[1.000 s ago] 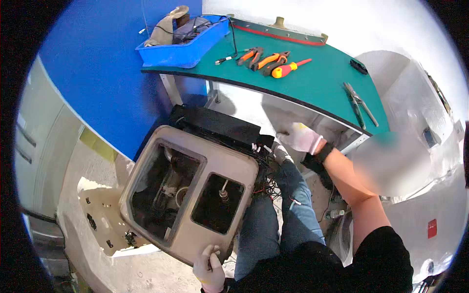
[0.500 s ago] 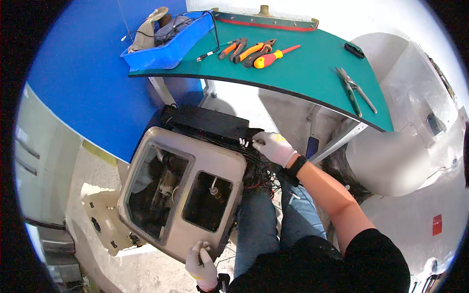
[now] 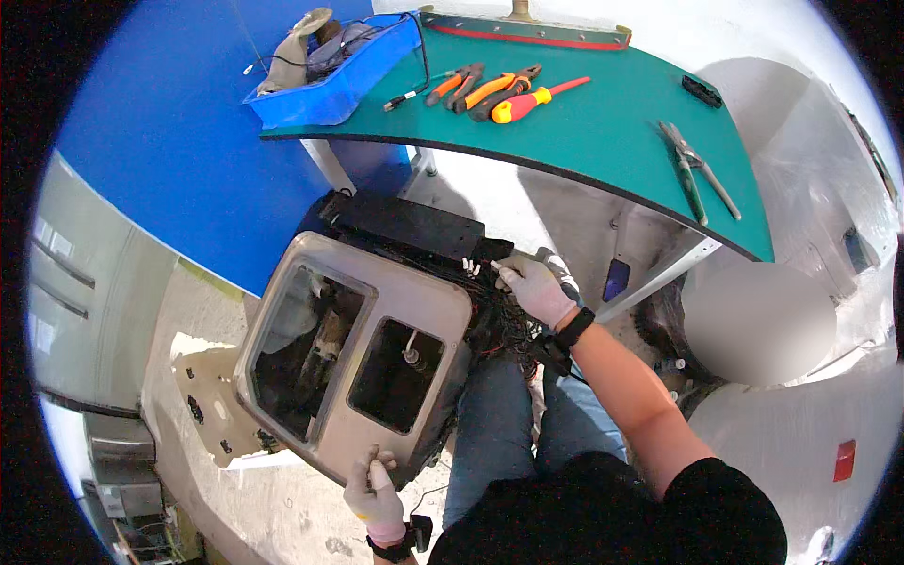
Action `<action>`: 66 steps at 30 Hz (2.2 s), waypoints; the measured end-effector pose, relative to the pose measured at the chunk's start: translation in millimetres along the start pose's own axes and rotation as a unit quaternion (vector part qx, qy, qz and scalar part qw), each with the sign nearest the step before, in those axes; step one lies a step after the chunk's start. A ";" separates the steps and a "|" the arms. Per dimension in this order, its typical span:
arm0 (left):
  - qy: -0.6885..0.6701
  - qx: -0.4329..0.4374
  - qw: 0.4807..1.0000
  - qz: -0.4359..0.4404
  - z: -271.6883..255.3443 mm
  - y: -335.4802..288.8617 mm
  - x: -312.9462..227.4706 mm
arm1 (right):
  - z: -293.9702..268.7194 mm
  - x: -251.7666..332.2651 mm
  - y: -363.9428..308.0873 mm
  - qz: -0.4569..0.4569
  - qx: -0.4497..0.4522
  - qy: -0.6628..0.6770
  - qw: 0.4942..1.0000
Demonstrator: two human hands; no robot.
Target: Assembling and wiring an electromechanical unit on a workshop bench.
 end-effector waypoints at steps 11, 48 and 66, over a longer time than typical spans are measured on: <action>-0.315 0.204 0.927 -0.004 33.6 21.0 -122.9 | 16.0 -4.3 -2.0 -0.058 -0.052 -0.010 0.997; 0.295 0.278 0.877 0.259 275.9 166.6 -85.7 | 3.4 -12.7 8.6 0.048 0.155 0.123 0.979; 0.285 0.321 0.865 0.262 270.3 165.0 -94.6 | 27.6 -38.4 4.3 -0.010 0.105 0.170 0.980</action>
Point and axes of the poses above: each hand's wrist, its own y-axis towards the middle knuckle, its own z-axis out of the palm, x = y × z, the point moved 6 cm from there along y, towards the middle knuckle, and after that the axes turned 4 degrees about z, right-handed, at the moved point
